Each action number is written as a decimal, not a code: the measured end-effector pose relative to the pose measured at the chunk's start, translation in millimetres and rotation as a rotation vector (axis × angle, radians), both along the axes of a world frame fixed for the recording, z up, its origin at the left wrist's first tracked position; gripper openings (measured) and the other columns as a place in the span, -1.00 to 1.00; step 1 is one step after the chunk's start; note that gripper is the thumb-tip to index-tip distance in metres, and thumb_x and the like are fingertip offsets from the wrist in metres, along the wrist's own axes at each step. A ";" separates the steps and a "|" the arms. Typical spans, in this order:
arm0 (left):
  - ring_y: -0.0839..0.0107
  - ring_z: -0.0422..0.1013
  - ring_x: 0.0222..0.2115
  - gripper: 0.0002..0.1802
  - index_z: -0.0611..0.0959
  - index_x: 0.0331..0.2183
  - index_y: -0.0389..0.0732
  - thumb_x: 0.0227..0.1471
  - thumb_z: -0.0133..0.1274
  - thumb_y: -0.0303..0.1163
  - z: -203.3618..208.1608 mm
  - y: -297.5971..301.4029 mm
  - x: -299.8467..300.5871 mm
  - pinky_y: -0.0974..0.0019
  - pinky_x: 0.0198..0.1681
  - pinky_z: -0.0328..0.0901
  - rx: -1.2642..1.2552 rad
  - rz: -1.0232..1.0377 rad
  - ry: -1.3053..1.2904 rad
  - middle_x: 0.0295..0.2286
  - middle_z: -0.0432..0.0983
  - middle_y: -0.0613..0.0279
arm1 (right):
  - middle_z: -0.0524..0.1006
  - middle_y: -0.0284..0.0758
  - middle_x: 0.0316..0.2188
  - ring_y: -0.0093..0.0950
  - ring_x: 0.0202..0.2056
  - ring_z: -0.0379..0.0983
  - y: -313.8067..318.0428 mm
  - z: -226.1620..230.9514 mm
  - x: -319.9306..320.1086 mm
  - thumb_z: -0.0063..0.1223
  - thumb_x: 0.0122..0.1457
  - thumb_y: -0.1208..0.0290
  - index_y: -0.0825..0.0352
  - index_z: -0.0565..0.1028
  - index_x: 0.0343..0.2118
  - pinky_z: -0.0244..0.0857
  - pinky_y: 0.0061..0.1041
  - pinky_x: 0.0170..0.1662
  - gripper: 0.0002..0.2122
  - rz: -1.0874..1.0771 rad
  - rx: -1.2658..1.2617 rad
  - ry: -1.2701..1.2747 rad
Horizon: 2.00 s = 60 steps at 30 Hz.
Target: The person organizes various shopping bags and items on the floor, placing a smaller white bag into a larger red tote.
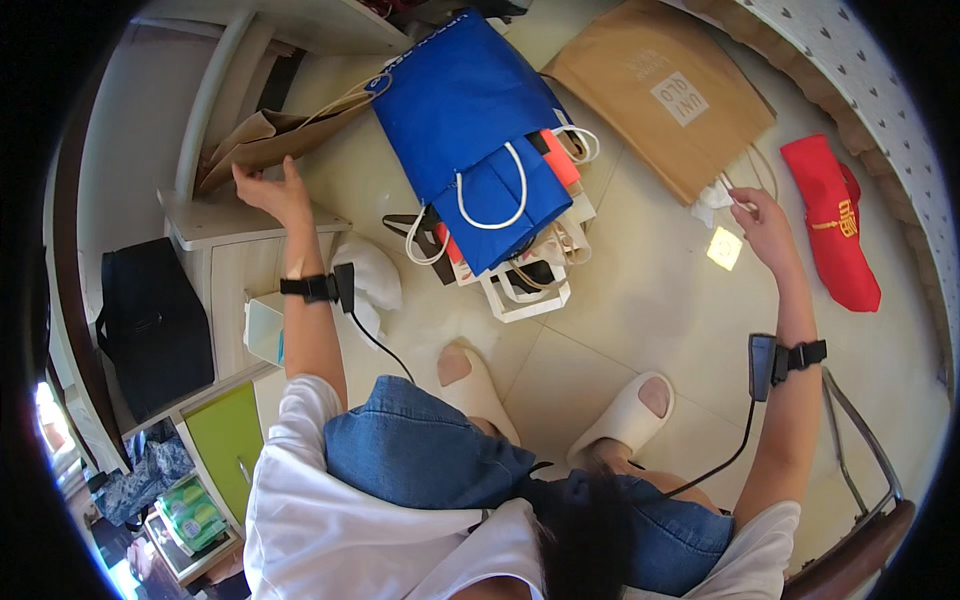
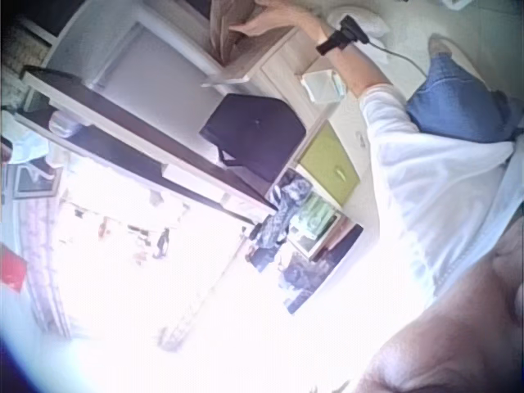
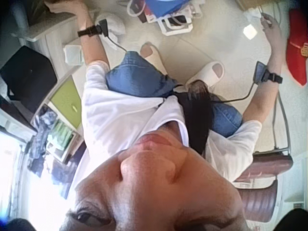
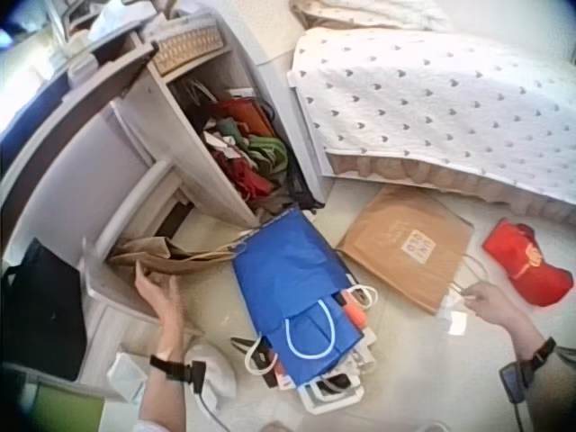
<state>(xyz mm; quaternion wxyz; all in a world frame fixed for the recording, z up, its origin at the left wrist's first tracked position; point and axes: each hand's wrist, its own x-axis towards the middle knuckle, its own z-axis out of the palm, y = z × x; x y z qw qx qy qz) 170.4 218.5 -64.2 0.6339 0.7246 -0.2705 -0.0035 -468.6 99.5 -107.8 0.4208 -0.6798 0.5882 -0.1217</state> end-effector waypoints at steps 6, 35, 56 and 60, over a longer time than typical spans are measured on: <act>0.01 0.12 0.02 -0.19 0.29 0.08 -0.12 -0.23 0.29 -0.36 39.9 -29.2 21.1 -0.01 0.02 0.09 0.573 0.240 -1.050 0.00 0.21 0.02 | 0.48 -0.37 -0.23 -0.59 -0.36 0.39 7.5 6.0 -14.0 -0.01 0.17 0.39 0.32 0.44 -0.09 0.35 -0.58 -0.37 -0.74 -0.036 0.034 0.051; 0.38 0.51 -0.43 -0.89 0.56 -0.51 -0.44 -0.18 0.18 -0.67 233.3 -34.0 -118.9 0.33 -0.21 0.43 -0.593 -0.049 -1.311 -0.55 0.55 0.08 | 0.48 -0.33 -0.17 -0.54 -0.16 0.42 18.7 34.6 96.9 -0.21 0.27 0.05 0.33 0.39 -0.02 0.37 -0.51 -0.16 -0.57 -0.050 0.459 -0.528; 0.10 0.48 -0.25 -0.75 0.59 -0.30 -0.30 -0.09 -0.07 -0.64 16.5 -54.5 -251.2 0.26 -0.17 0.34 0.699 -1.325 -0.433 -0.34 0.56 0.06 | 0.33 -0.23 0.04 -0.39 0.06 0.28 75.9 -37.9 -54.9 0.04 0.15 0.16 0.10 -0.14 0.27 0.24 -0.29 0.00 -0.27 -0.549 0.472 -0.729; 0.02 0.47 -0.45 -0.78 0.58 -0.33 -0.31 -0.05 0.06 -0.39 22.2 -100.6 -284.7 0.21 -0.36 0.34 0.746 -1.137 -0.304 -0.50 0.52 -0.07 | 0.36 -0.20 -0.01 -0.41 -0.01 0.33 74.9 -39.5 -47.4 0.05 0.14 0.25 0.14 -0.13 0.26 0.26 -0.32 -0.04 -0.28 -0.517 0.459 -0.650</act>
